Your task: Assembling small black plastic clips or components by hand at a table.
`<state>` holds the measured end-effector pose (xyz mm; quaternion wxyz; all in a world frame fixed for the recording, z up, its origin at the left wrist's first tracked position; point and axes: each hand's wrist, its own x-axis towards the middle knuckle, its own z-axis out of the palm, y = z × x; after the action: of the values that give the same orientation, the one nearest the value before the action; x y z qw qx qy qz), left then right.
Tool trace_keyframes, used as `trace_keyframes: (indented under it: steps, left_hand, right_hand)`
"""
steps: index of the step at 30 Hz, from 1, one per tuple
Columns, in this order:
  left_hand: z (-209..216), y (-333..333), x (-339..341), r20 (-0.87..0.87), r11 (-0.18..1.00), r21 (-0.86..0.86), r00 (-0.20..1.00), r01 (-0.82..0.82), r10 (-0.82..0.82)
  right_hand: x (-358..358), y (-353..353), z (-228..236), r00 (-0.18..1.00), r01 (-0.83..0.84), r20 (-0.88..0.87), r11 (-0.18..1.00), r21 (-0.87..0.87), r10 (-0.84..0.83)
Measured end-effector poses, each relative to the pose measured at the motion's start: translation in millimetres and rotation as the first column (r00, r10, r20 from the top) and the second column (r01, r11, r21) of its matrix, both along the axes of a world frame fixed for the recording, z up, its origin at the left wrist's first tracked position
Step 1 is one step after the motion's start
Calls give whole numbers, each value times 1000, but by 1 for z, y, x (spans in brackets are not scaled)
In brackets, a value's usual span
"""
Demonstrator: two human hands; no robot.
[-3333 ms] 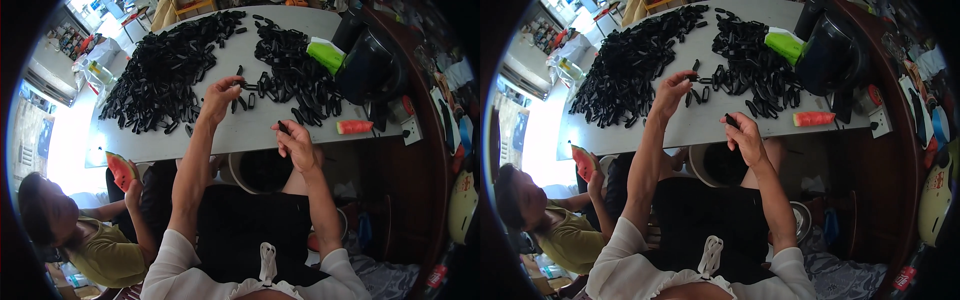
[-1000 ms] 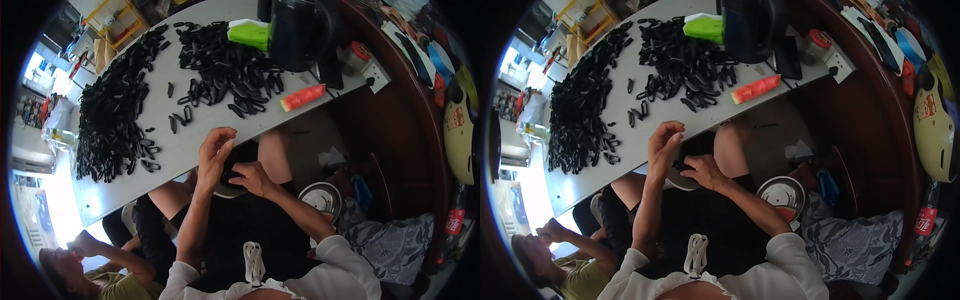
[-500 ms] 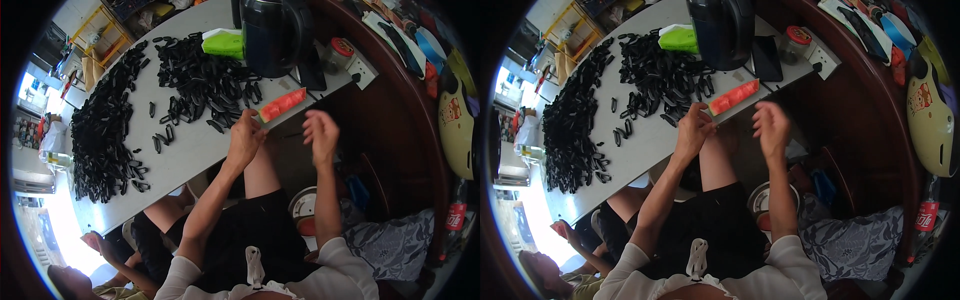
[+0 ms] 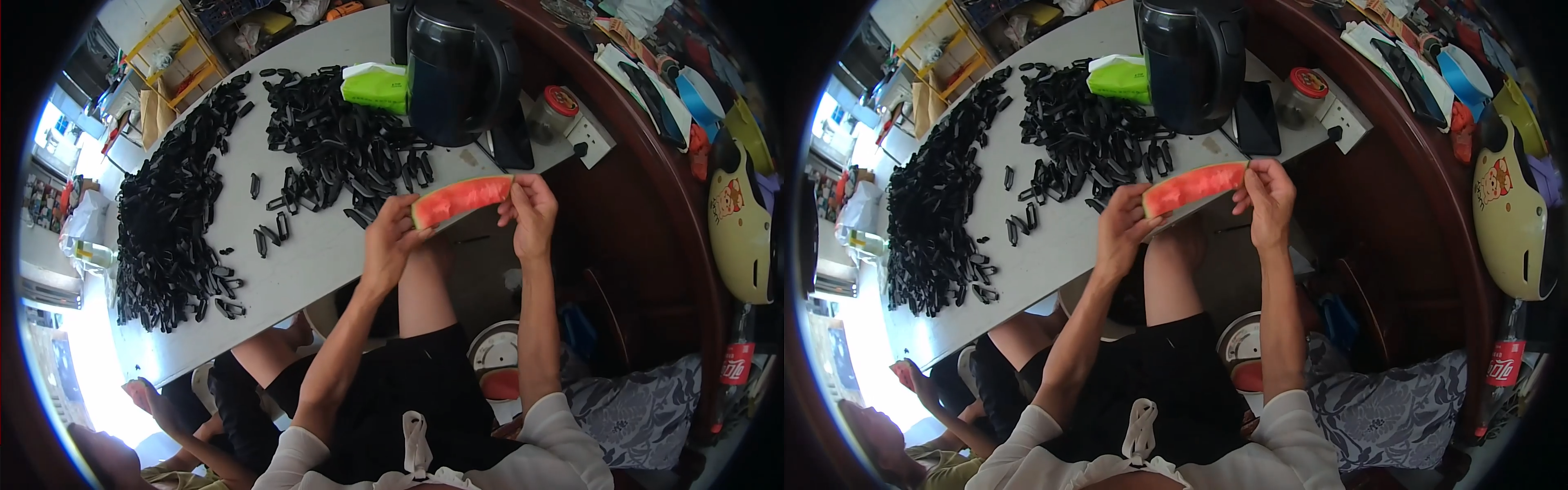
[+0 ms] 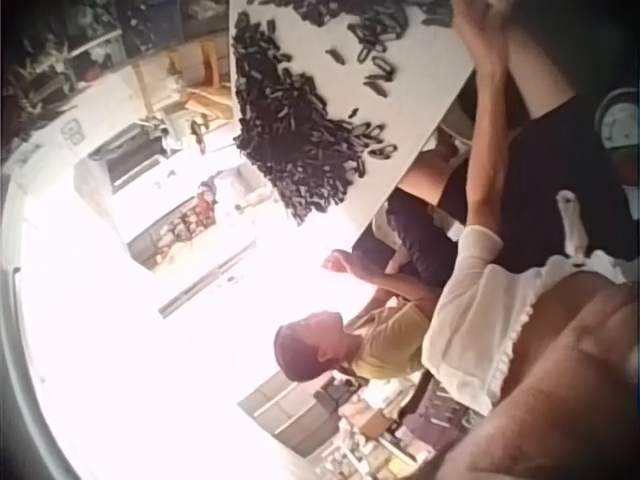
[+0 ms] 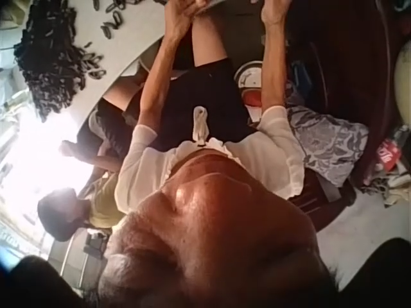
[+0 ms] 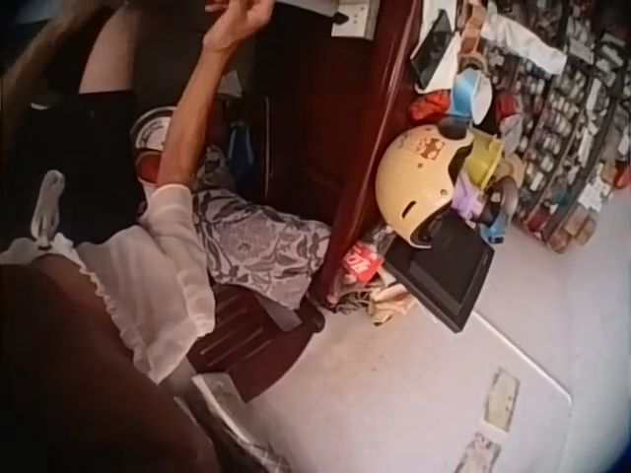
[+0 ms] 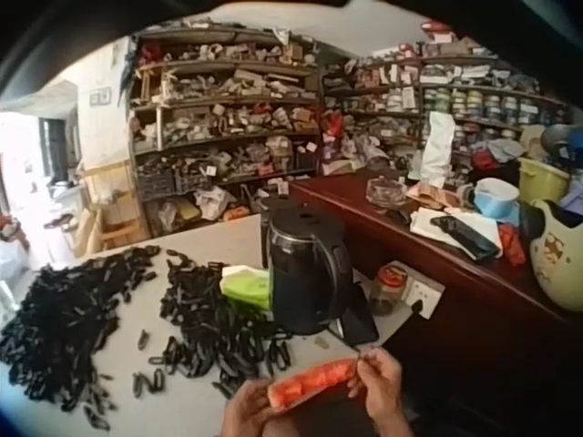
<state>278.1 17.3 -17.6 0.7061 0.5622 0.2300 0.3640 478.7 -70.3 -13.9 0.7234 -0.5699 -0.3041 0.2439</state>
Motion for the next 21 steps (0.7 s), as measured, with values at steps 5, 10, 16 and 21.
trace_keyframes:
  steps: [5,10,16,21]
  left_hand:
    - [33,0,-71,153,989,129,984,72,-91]
    - [67,-19,-110,220,983,103,967,-151,126]
    - [72,-34,-154,275,964,142,945,-224,179]
    - [79,-45,-175,223,915,243,937,-322,270]
  right_hand:
    - [-45,-20,44,914,-313,-144,885,345,380]
    - [-90,-12,55,812,-463,-152,780,421,564]
    - [-136,-10,68,759,-530,-145,731,430,635]
    - [-157,-18,71,740,-568,-99,698,436,665]
